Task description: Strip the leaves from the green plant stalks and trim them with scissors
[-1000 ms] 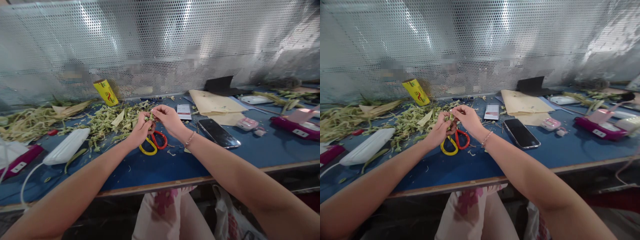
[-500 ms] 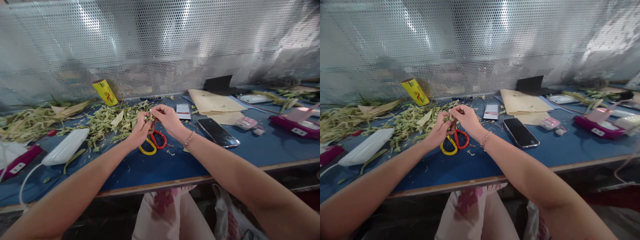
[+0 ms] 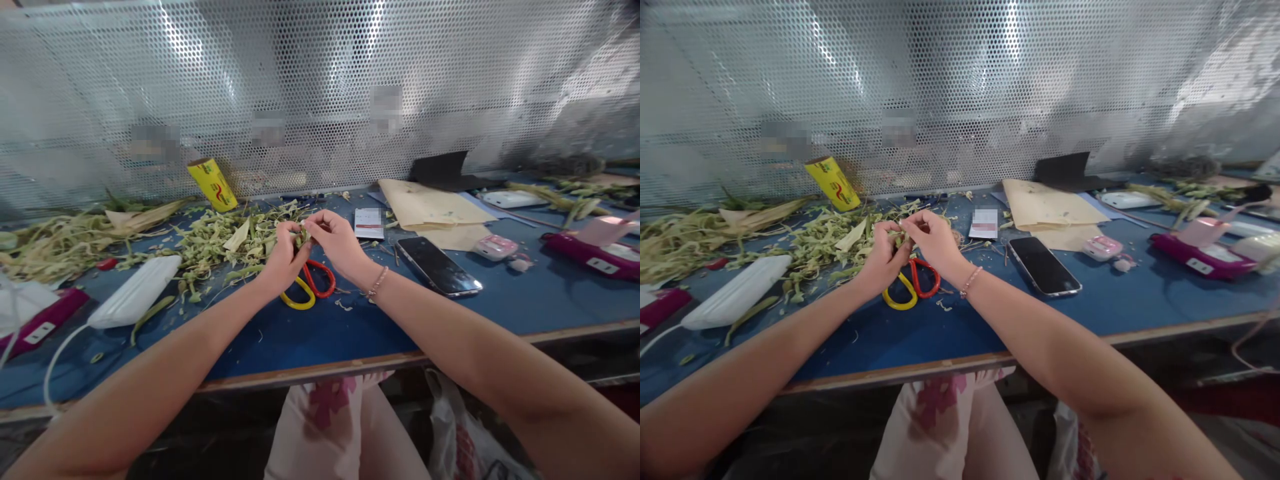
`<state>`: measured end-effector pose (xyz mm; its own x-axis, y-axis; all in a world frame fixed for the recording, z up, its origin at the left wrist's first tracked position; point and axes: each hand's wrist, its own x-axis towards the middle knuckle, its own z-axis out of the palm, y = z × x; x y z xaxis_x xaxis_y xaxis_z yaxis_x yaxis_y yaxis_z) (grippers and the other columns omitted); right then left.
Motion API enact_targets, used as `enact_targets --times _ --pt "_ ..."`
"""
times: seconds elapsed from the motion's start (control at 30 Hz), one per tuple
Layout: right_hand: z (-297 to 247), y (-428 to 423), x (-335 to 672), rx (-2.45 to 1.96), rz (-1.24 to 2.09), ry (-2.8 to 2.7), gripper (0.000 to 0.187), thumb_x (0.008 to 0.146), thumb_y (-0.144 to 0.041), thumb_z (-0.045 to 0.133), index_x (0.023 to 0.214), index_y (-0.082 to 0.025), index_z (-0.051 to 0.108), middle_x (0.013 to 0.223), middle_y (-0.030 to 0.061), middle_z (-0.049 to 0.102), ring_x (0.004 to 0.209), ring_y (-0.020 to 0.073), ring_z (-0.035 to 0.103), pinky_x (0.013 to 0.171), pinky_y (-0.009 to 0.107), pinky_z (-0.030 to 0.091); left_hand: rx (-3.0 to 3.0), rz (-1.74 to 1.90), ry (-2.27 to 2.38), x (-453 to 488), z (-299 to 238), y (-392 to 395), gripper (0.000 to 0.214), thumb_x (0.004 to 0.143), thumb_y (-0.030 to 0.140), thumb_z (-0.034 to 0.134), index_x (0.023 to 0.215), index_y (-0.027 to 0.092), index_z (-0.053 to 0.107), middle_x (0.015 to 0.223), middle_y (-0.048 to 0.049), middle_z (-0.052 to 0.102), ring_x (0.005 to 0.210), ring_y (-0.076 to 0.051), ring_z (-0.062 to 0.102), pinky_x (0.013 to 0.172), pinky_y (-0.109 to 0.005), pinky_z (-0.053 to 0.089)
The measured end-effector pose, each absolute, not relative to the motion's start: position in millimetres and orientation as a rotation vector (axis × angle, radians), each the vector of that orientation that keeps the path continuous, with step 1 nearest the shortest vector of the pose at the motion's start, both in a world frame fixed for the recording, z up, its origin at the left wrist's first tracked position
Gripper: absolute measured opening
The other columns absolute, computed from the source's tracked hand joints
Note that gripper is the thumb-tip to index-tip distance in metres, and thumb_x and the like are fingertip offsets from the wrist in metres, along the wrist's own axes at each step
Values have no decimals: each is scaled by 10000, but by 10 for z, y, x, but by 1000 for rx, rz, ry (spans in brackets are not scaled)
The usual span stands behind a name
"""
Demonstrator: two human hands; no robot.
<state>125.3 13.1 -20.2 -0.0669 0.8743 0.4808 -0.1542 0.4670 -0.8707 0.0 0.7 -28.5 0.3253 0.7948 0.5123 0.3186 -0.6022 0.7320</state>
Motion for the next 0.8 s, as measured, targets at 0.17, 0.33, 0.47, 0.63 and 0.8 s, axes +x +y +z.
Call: enact_targets --times 0.17,0.33,0.47,0.63,0.8 --pt "-162 81 1260 -758 882 -1453 102 746 -244 528 682 -175 488 651 -24 513 581 82 475 580 241 408 2114 1255 951 25 -259 2 271 772 242 499 889 225 255 651 72 395 511 -69 357 498 -230 287" --pt "-134 65 1270 -779 869 -1490 97 755 -232 522 689 -168 492 645 -24 517 584 81 482 585 242 399 2090 1257 995 -2 -304 37 225 816 281 467 903 220 268 615 74 367 489 -71 343 491 -228 282" --pt "-151 89 1282 -772 853 -1488 103 753 -250 527 700 -165 501 642 -31 523 586 74 483 580 227 400 1942 1211 960 17 -285 3 227 840 362 444 901 225 273 586 71 358 470 -73 333 465 -218 269" --pt "-178 128 1283 -771 858 -1459 114 752 -262 522 692 -169 494 622 -36 502 565 74 465 560 223 404 1591 1190 856 90 -214 -45 302 780 422 535 857 224 322 612 53 401 494 -67 354 438 -185 236" --pt "-167 125 1288 -784 821 -1502 85 754 -234 511 704 -165 502 672 -16 528 605 87 491 600 241 421 1297 1202 777 90 -165 -31 242 729 289 611 754 184 396 606 44 402 509 -54 363 412 -149 199"
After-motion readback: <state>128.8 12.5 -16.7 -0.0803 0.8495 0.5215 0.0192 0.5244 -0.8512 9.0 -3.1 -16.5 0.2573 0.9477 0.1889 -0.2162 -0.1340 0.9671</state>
